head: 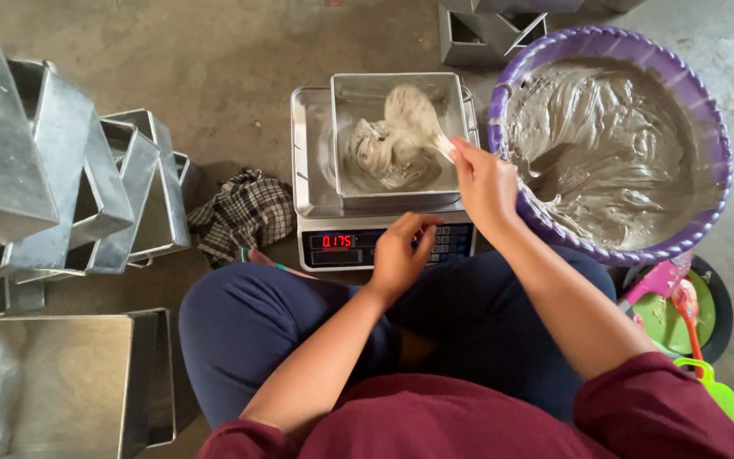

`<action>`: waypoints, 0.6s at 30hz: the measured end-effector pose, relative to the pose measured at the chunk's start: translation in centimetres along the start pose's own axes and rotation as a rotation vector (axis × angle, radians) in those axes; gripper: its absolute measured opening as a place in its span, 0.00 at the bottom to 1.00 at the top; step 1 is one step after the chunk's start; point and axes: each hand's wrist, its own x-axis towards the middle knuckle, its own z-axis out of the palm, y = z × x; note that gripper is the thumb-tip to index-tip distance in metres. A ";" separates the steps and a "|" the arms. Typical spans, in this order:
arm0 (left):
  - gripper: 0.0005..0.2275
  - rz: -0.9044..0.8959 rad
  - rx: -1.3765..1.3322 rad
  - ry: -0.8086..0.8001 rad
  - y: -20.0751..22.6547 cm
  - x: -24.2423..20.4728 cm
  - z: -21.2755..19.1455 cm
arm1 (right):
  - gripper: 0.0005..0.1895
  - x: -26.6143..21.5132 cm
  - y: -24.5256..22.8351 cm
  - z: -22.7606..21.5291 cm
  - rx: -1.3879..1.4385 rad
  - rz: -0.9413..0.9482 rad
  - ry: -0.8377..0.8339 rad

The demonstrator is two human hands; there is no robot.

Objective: The person scoops a gray batter from a large purple bowl into a rectangular metal tray placed on a digital scale, then spreads it evenly with a spatula. They repeat this process for multiple trays, checking the weight on the scale each time.

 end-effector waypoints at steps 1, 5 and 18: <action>0.05 0.007 0.005 0.007 -0.1 0.1 0.1 | 0.12 0.4 -0.2 0.7 0.047 0.067 -0.019; 0.05 -0.005 0.009 -0.003 0.1 -0.1 0.3 | 0.18 2.5 -1.3 0.8 1.273 0.806 -0.244; 0.06 -0.017 -0.064 -0.081 1.0 -0.1 0.6 | 0.11 -4.5 17.9 -17.2 -0.568 0.193 -0.239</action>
